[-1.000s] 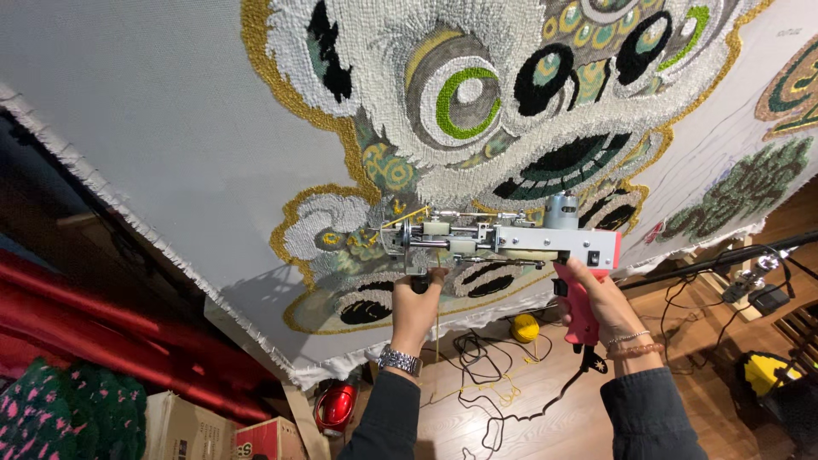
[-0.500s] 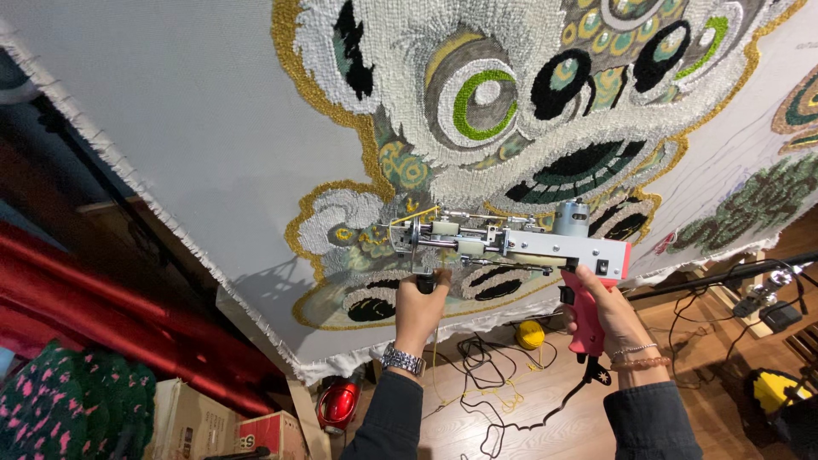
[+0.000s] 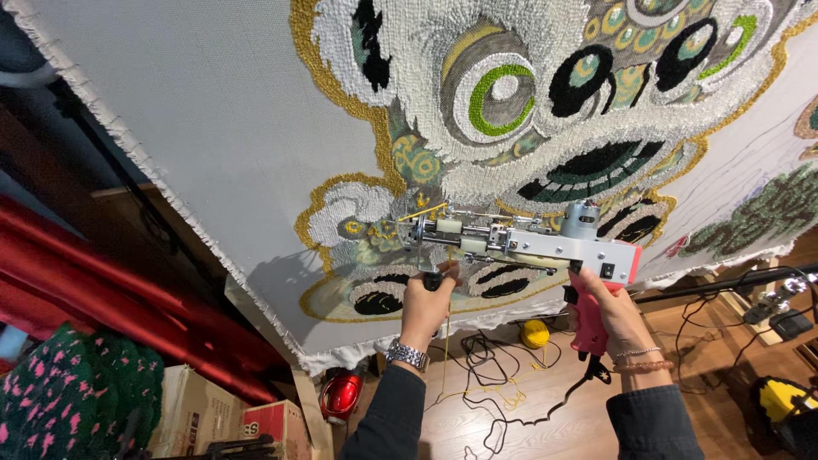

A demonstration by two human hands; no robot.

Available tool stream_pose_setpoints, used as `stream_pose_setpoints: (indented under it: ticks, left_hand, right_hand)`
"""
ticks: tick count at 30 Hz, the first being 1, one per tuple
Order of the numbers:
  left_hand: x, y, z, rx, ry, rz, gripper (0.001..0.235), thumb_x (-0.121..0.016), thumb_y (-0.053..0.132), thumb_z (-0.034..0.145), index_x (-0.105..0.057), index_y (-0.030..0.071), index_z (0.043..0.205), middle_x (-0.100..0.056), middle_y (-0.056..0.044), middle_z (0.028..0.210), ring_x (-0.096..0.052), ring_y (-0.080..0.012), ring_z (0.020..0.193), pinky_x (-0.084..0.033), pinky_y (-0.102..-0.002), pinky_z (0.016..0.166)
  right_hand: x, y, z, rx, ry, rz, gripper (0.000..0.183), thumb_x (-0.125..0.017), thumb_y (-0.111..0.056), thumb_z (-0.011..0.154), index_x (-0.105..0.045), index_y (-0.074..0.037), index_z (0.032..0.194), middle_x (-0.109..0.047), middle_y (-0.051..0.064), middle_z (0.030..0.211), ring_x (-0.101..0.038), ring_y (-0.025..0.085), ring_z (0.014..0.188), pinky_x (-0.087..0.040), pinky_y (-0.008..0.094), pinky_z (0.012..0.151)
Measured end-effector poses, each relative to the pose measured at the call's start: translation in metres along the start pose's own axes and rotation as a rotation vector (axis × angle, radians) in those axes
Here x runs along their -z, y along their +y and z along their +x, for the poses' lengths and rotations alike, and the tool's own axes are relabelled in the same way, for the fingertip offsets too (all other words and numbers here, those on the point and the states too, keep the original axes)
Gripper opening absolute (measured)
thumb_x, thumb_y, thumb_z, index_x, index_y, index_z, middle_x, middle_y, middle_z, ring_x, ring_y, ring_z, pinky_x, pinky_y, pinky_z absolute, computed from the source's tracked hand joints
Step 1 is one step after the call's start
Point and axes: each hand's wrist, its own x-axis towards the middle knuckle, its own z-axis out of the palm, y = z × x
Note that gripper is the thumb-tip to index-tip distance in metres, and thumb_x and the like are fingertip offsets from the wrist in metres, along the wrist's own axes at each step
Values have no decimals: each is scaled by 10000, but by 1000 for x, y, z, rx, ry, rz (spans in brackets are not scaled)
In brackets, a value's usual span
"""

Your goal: The person uses a pink tufting gun to apply yellow yarn into a stretched canvas, following a pre-drawn design of a stylized face. The person holds the gun with the right hand and guides the yarn with the left hand, repeatedly pressing the trigger to insert loops into the fabric.

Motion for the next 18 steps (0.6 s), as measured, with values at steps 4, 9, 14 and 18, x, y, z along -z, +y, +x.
stream_pose_setpoints:
  ticks: [4, 9, 14, 18]
  left_hand:
    - [1, 0, 3, 12, 3, 7, 304, -706, 279, 887, -803, 104, 1115, -816, -28, 835, -564, -72, 435, -452, -273, 424]
    - [4, -16, 12, 51, 50, 110, 367, -760, 357, 890, -777, -9, 900, -699, -62, 652, -633, -104, 464, -512, -272, 459]
    - [13, -53, 32, -22, 56, -26, 378, -770, 374, 842, -743, -3, 855, -688, -21, 656, -656, -117, 486, -539, -285, 462]
    - [24, -78, 60, 30, 4, 15, 435, -761, 387, 879, -783, -46, 921, -716, -61, 678, -720, -107, 523, -497, -280, 463]
  right_hand:
    - [-3, -3, 2, 10, -19, 14, 463, -697, -477, 875, -591, -99, 1120, -596, 20, 836, -606, 176, 570, -508, 347, 472]
    - [-6, 7, 16, -21, 33, -48, 475, -681, -478, 876, -577, -88, 1128, -621, 43, 860, -636, 179, 603, -540, 367, 492]
    - [-15, 37, 40, 5, -64, -11, 486, -684, -480, 910, -560, -80, 1156, -587, 59, 824, -613, 180, 592, -527, 359, 482]
    - [-28, 59, 76, 33, -31, 3, 466, -680, -458, 882, -556, -126, 1186, -633, 0, 899, -618, 150, 622, -522, 340, 506]
